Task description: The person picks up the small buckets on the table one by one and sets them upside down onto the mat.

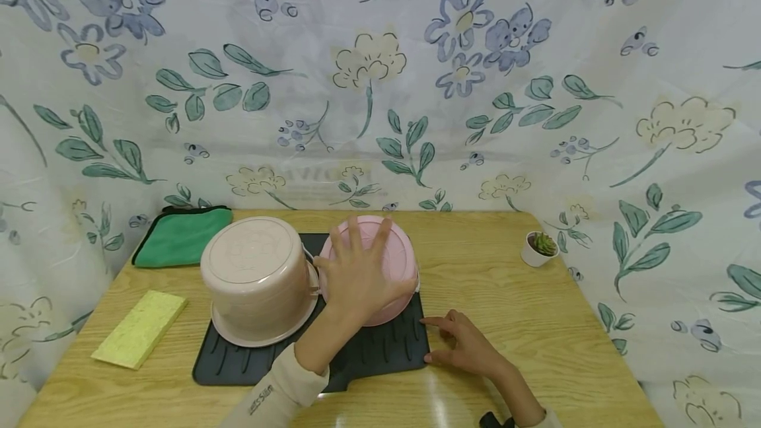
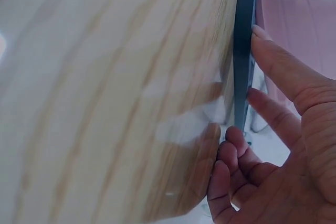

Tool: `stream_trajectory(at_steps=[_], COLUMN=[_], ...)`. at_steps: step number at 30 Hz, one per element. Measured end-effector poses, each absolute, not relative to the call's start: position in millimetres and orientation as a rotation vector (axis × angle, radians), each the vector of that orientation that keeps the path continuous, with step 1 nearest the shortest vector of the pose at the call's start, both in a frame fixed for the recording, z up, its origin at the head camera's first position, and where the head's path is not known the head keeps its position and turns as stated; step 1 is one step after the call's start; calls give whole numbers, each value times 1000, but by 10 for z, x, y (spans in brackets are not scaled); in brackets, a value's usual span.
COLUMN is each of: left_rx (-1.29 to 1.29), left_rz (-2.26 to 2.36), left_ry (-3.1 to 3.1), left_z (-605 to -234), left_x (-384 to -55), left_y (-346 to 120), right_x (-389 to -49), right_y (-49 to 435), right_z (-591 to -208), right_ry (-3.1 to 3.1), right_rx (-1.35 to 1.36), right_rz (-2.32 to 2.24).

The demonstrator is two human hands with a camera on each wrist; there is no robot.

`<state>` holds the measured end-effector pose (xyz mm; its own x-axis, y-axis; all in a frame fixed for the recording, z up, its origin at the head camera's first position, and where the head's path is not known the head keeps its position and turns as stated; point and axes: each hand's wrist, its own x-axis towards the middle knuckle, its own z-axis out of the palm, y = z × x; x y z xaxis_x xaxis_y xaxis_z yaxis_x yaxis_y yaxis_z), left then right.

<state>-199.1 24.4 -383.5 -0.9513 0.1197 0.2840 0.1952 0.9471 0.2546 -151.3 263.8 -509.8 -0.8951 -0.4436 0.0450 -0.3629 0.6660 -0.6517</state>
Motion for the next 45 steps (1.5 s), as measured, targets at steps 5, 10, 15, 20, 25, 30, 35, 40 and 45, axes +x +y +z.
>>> stream_trajectory(at_steps=[5, 10, 15, 20, 25, 30, 35, 40, 45], left_rx=[-248, -244, -268, -270, -249, -256, -252, -235, -227], left_rz=[-381, -364, -352, -314, -338, -390, -386, -376, -361], left_ry=[-2902, -2934, -2950, -3015, -3075, -3106, -3136, -3150, -3156], left_z=[-3816, -3818, -3818, -3811, -3820, -3833, -3829, -3833, -3822], left_x=[-2074, -2164, -2267, -2384, -2511, -2597, -2630, -2625, -2623], left_y=[281, 334, 380, 374, 348, 341, 358, 375, 392], right_x=[-1517, -1517, -1512, -1502, -1493, -1486, -1475, -1453, -1441], right_y=[2646, 2664, 2676, 2673, 2677, 2671, 2670, 2672, 2665], right_z=[-5109, -5112, -5123, -5135, -5123, -5114, -5118, -5111, -5093], right_ry=[2761, 2766, 2765, 2754, 2745, 2744, 2743, 2736, 2738], right_rx=[-686, -694, -694, -684, -679, -690, -669, -648, -645], right_rz=[-1054, -1063, -1072, -1083, -1089, -1102, -1092, -1085, -1081])
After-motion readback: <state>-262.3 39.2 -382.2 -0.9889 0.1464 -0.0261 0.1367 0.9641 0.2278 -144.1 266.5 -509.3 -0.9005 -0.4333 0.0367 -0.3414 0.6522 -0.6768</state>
